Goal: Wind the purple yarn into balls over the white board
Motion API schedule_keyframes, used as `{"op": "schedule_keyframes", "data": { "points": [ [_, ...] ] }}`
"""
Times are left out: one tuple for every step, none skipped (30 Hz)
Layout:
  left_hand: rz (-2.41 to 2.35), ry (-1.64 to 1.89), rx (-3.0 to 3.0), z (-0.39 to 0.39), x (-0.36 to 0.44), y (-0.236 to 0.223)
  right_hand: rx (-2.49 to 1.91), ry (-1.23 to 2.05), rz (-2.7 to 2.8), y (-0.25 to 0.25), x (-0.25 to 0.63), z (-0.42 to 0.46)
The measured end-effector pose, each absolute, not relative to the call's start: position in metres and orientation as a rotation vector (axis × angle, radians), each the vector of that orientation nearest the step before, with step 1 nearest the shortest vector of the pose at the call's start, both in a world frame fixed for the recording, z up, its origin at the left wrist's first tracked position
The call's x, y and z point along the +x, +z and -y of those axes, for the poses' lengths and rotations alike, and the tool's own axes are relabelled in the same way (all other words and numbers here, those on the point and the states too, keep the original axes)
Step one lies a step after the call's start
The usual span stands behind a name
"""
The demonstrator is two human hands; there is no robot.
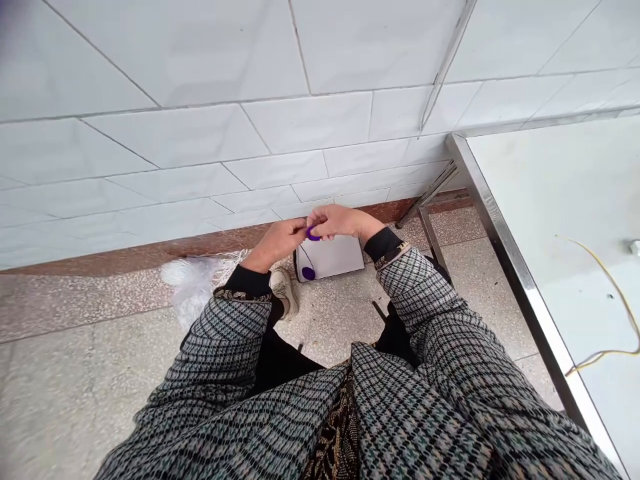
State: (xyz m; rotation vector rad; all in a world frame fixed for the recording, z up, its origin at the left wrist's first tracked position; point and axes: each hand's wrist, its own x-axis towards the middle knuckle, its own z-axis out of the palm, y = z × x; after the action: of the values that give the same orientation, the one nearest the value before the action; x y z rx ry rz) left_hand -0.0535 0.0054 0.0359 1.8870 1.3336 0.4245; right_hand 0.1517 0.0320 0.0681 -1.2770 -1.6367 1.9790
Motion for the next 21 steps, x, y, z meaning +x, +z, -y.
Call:
{"op": "schedule_keyframes", "data": {
  "points": [
    [-1.346, 0.421, 1.874, -0.004, -0.055, 0.038, -1.344, 1.927, 1.729, 0.068, 0.151, -0.032],
    [-1.357, 0.424, 1.856, -0.003, -0.056, 0.04, -1.434, 1.842, 1.807, 0.068, 0.15, -0.031],
    [-1.358, 0.435, 1.84, -0.001, -0.056, 0.042, -1.528, 1.74, 1.854, 0.067, 0.148, -0.031],
    [-1.348, 0.451, 1.831, 0.001, -0.056, 0.043, -1.604, 1.654, 1.857, 0.067, 0.146, -0.031],
    [-1.338, 0.472, 1.826, 0.003, -0.055, 0.044, -1.643, 1.614, 1.812, 0.068, 0.143, -0.032],
    [-1.335, 0.494, 1.822, 0.006, -0.053, 0.045, -1.64, 1.625, 1.715, 0.068, 0.141, -0.032],
    [-1.338, 0.515, 1.817, 0.008, -0.052, 0.046, -1.596, 1.677, 1.574, 0.068, 0.139, -0.033],
    [-1.345, 0.531, 1.81, 0.01, -0.051, 0.046, -1.527, 1.748, 1.407, 0.068, 0.138, -0.034],
    [-1.351, 0.545, 1.803, 0.012, -0.05, 0.046, -1.453, 1.816, 1.244, 0.068, 0.137, -0.034],
    [-1.354, 0.553, 1.796, 0.013, -0.05, 0.046, -1.386, 1.874, 1.105, 0.068, 0.136, -0.035],
    [-1.35, 0.557, 1.794, 0.014, -0.049, 0.046, -1.338, 1.92, 0.997, 0.068, 0.136, -0.035],
    [-1.337, 0.554, 1.797, 0.015, -0.049, 0.045, -1.304, 1.956, 0.923, 0.068, 0.136, -0.035],
    [-1.319, 0.542, 1.807, 0.016, -0.049, 0.044, -1.28, 1.984, 0.877, 0.069, 0.136, -0.034],
    [-1.299, 0.523, 1.82, 0.016, -0.048, 0.043, -1.258, 2.003, 0.852, 0.07, 0.136, -0.033],
    [-1.283, 0.5, 1.837, 0.016, -0.048, 0.042, -1.236, 2.017, 0.841, 0.071, 0.136, -0.032],
    [-1.273, 0.478, 1.852, 0.015, -0.048, 0.041, -1.213, 2.03, 0.845, 0.072, 0.137, -0.032],
    [-1.273, 0.46, 1.862, 0.014, -0.049, 0.04, -1.189, 2.044, 0.862, 0.074, 0.138, -0.031],
    [-1.285, 0.448, 1.863, 0.012, -0.05, 0.039, -1.163, 2.061, 0.889, 0.075, 0.14, -0.03],
    [-1.306, 0.439, 1.855, 0.011, -0.052, 0.038, -1.137, 2.08, 0.929, 0.076, 0.142, -0.03],
    [-1.332, 0.43, 1.843, 0.009, -0.054, 0.037, -1.114, 2.1, 0.981, 0.076, 0.143, -0.029],
    [-1.361, 0.42, 1.831, 0.007, -0.056, 0.037, -1.098, 2.116, 1.048, 0.075, 0.145, -0.029]
  ]
}}
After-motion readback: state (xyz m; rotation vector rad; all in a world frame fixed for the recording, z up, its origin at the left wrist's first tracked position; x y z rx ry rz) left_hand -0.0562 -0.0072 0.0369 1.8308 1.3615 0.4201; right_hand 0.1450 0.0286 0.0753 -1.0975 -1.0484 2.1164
